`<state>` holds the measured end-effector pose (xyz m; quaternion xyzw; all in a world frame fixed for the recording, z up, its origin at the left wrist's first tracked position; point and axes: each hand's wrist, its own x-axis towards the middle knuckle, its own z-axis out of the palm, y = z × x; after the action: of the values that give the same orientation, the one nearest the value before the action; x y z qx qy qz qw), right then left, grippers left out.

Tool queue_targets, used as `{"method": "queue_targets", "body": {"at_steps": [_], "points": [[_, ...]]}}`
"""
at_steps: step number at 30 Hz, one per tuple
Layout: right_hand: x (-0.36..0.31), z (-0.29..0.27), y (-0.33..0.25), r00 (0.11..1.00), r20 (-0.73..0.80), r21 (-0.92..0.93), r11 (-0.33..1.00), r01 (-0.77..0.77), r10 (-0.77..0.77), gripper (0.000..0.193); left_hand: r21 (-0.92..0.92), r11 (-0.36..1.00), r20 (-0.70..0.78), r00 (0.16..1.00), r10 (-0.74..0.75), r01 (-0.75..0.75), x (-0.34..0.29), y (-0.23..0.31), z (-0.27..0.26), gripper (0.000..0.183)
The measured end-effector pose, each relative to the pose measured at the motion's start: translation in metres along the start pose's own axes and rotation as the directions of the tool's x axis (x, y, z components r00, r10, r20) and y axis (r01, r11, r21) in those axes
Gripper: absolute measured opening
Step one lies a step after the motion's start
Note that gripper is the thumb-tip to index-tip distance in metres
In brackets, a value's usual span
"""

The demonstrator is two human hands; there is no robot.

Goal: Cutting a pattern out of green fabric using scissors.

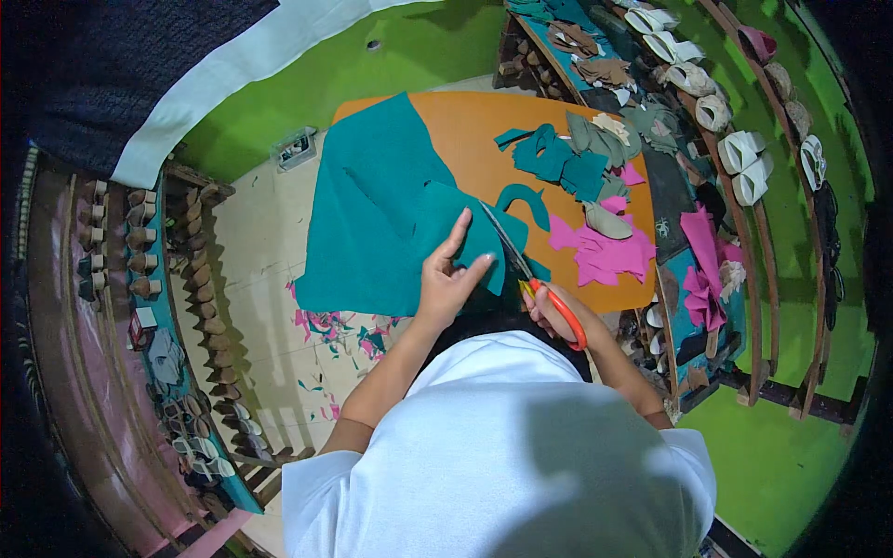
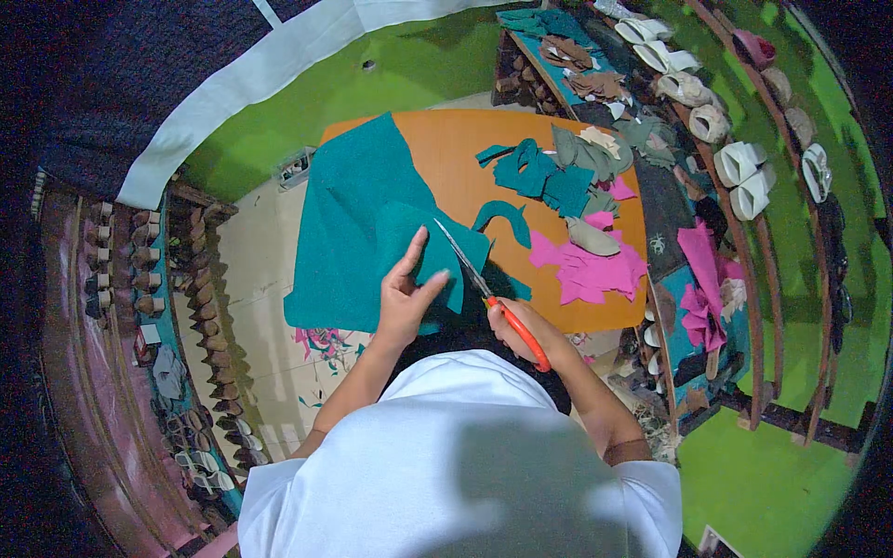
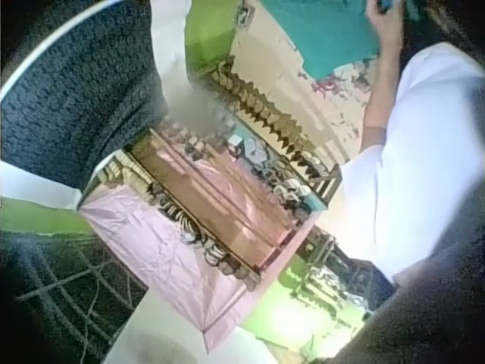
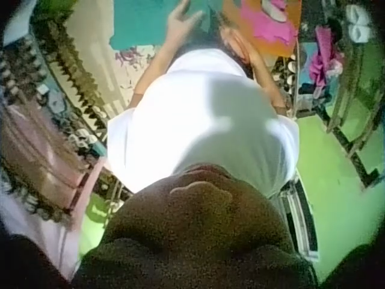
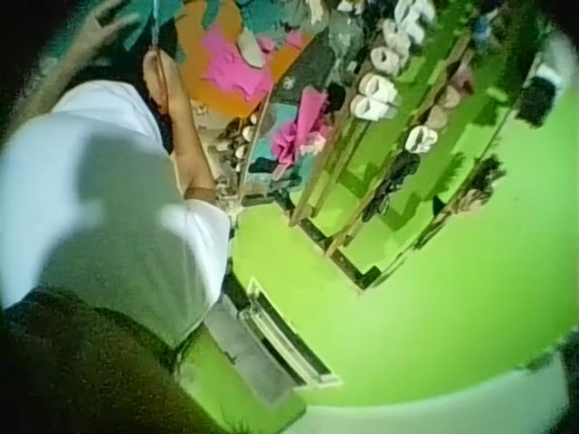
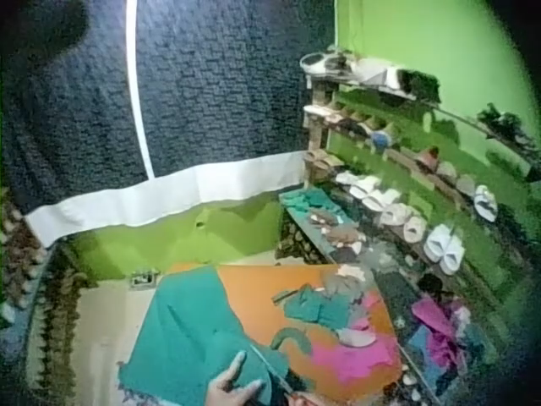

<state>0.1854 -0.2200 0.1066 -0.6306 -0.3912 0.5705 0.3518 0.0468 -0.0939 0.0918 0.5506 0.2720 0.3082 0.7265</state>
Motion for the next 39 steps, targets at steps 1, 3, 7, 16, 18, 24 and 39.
{"method": "queue_targets", "body": {"at_steps": [1,3,7,16,18,24,39], "points": [[0.0,0.0,-0.001,1.0,0.003,-0.043,0.999,0.015,-0.014,0.055,-0.039,0.999,-0.086,0.996,0.032,-0.036,0.002,-0.006,-0.001,0.057],[0.0,0.001,0.0,1.0,0.006,-0.085,0.996,0.029,-0.028,0.055,-0.075,0.994,-0.173,0.983,0.06,-0.074,0.005,-0.009,0.0,0.052],[0.001,0.003,0.0,0.998,0.029,-0.025,0.998,0.056,-0.055,0.054,-0.102,0.989,-0.21,0.974,0.088,-0.111,0.006,-0.004,0.002,0.05],[0.001,0.001,0.001,0.995,0.098,0.127,0.991,-0.042,0.03,0.05,-0.049,0.992,-0.103,0.989,0.107,-0.113,0.001,-0.002,0.003,0.058],[0.002,0.001,0.001,0.994,0.11,0.133,0.99,-0.045,0.031,0.05,0.0,0.991,-0.107,0.985,0.132,-0.133,0.002,-0.001,0.004,0.058],[0.004,0.002,0.008,0.995,0.102,0.136,0.991,-0.006,-0.008,0.051,0.07,0.98,-0.113,0.974,0.195,-0.188,0.0,-0.002,0.005,0.059],[0.004,-0.001,0.005,0.993,0.12,0.17,0.985,-0.026,0.006,0.057,0.012,0.994,-0.077,0.991,0.106,-0.106,0.001,-0.005,0.003,0.059]]}}
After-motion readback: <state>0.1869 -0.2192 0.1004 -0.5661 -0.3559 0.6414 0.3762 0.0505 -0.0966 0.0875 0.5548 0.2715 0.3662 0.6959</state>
